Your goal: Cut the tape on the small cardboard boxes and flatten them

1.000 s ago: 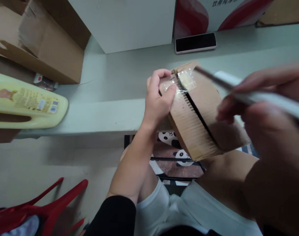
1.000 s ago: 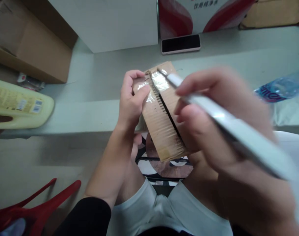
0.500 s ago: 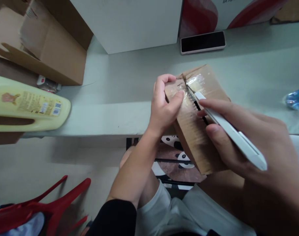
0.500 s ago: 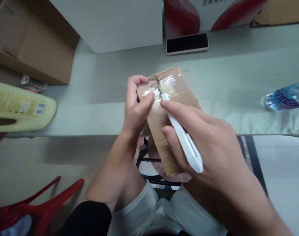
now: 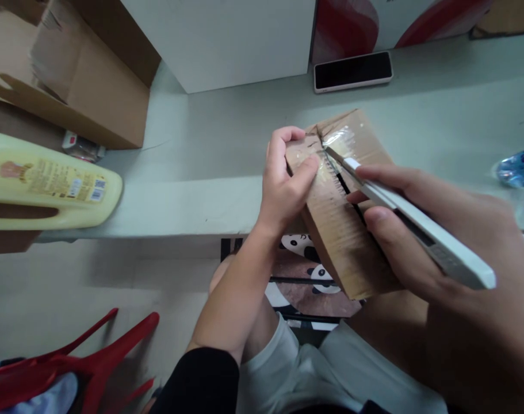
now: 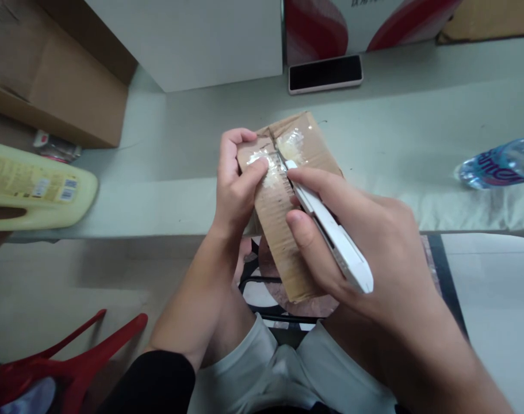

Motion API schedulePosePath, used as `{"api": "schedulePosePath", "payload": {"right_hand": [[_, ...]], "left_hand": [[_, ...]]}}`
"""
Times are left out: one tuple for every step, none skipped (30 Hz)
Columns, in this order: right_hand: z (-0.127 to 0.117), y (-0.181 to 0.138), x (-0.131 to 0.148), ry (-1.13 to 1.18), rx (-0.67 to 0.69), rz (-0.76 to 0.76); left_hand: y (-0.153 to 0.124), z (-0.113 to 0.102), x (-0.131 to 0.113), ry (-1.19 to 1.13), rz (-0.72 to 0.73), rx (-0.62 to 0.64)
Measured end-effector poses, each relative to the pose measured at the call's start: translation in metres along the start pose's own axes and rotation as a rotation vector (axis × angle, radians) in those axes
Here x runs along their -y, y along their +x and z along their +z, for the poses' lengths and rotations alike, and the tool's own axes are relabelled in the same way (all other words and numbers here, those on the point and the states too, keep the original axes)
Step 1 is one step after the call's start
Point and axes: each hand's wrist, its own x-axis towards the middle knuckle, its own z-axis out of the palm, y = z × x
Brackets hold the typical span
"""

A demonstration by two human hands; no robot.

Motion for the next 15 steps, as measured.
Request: {"api": "schedulePosePath", "payload": {"right_hand": [[0.0006,0.0009,-0.0005,-0.006,0.005,-0.01],[0.0013,0.0017,-0.0011,-0.016,0.006,-0.023],[0.0021,0.0023,-0.0016,-0.026,0.006,-0.034],[0.0028,0.0027,-0.0021,-0.032,0.003,-0.045],[0.0033,0.0029,-0.0024,-0.034,0.0,-0.052],[0.0037,0.0029,-0.0026,-0.031,-0.001,-0.056],[0.0038,0.0027,-0.0026,-0.027,-0.009,-0.06],[0.0038,0.0025,-0.0025,-0.026,-0.012,-0.063],[0.0035,0.0023,-0.0023,-0.028,-0.01,-0.063],[0.0032,0.0021,-0.002,-0.027,-0.011,-0.062],[0.0028,0.0018,-0.0018,-0.018,-0.015,-0.06],[0.0024,0.0014,-0.0017,-0.004,-0.021,-0.055],[0.002,0.0009,-0.0016,0.016,-0.027,-0.047],[0.0018,0.0003,-0.0017,0.039,-0.034,-0.038],[0.0016,-0.0005,-0.0018,0.06,-0.042,-0.03]], "left_hand": [[0.0001,-0.0001,0.0005,-0.006,0.002,-0.001],[0.0001,-0.0002,0.0009,-0.012,0.005,-0.003],[0.0003,-0.0003,0.0013,-0.018,0.008,-0.003],[0.0004,-0.0004,0.0018,-0.022,0.012,-0.002],[0.0005,-0.0006,0.0024,-0.024,0.016,-0.002],[0.0007,-0.0008,0.003,-0.023,0.021,-0.002],[0.0009,-0.0009,0.0037,-0.019,0.027,-0.001],[0.0011,-0.001,0.0043,-0.012,0.034,0.002],[0.0012,-0.0011,0.0049,-0.004,0.041,0.005],[0.0014,-0.0011,0.0054,0.005,0.046,0.007],[0.0014,-0.0011,0.0057,0.011,0.049,0.009],[0.0014,-0.001,0.0058,0.015,0.051,0.012],[0.0013,-0.0009,0.0056,0.015,0.051,0.014],[0.0011,-0.0009,0.0053,0.012,0.05,0.015],[0.0009,-0.0008,0.0048,0.007,0.047,0.015]]}}
